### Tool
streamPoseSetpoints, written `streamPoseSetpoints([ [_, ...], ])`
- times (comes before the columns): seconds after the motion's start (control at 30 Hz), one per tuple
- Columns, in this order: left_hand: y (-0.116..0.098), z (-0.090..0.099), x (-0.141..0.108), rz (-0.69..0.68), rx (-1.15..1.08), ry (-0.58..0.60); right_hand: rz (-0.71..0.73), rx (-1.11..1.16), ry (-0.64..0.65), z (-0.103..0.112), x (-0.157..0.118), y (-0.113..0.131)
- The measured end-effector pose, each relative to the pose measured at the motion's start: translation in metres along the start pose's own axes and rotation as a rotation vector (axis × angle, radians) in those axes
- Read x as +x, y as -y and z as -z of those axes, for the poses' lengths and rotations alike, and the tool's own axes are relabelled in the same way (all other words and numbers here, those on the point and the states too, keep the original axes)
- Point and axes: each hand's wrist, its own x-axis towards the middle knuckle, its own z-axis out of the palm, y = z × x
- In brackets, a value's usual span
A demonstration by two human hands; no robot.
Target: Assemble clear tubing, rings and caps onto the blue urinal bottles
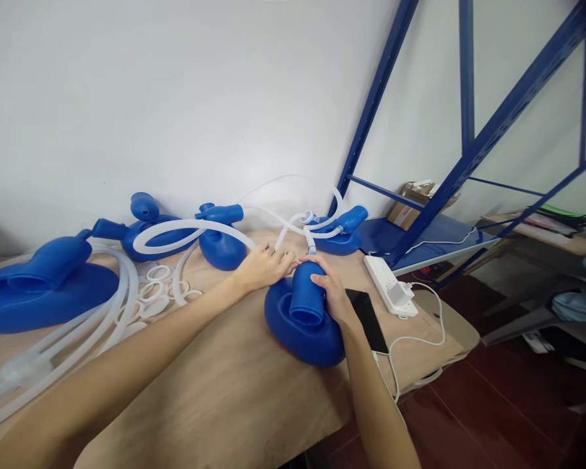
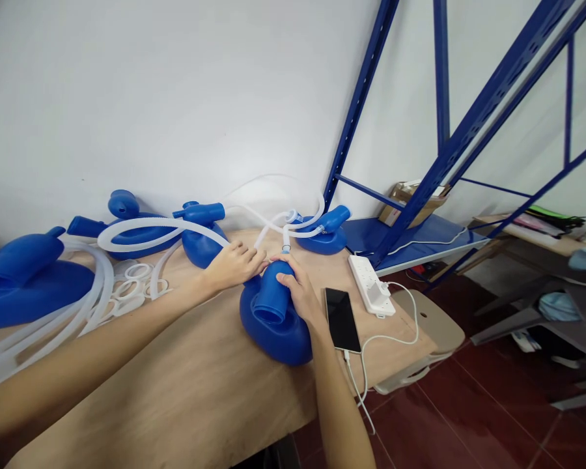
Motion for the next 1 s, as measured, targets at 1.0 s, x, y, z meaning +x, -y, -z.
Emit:
streamPoseSetpoints([
  [1.0,0.06,0.001,-0.03,0.25,-0.155,0.099,0.091,-0.153,0.096,0.006,-0.001,0.004],
])
